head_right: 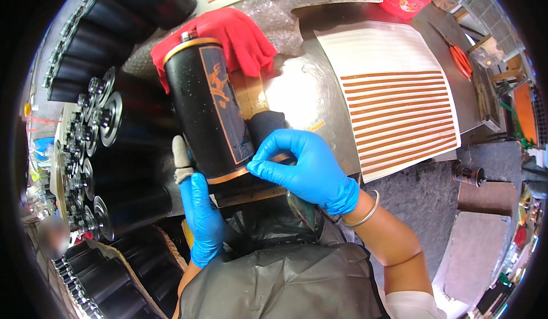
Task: The person applies decorative labels to cylindrical metal containers. They pick up a container, align a printed label, and smooth it onto the surface using a green scrubbing pad. The person repeats this process for multiple containers, handling them one at a time.
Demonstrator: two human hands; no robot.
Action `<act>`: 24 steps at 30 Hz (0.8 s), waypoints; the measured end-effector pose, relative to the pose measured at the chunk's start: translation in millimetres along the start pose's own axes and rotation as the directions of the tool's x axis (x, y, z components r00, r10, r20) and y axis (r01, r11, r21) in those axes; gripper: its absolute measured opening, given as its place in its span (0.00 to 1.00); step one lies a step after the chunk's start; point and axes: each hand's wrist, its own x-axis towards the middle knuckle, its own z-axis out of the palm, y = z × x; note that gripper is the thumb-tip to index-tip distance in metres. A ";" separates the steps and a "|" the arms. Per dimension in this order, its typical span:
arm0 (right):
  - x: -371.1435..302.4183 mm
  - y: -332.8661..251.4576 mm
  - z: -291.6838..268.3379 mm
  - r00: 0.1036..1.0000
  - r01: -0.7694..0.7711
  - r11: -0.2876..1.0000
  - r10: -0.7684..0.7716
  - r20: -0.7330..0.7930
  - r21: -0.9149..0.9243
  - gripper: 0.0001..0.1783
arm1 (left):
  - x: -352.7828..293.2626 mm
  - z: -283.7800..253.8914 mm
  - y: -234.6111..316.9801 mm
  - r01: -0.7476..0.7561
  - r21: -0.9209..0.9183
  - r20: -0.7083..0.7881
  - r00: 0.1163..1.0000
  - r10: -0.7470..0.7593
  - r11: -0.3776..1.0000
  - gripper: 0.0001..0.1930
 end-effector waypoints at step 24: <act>-3.7 -6.8 3.1 0.990 0.117 0.981 -0.128 -0.066 -0.152 0.05 | -9.3 -41.6 -24.6 -0.503 0.822 0.256 0.746 0.615 0.267 0.24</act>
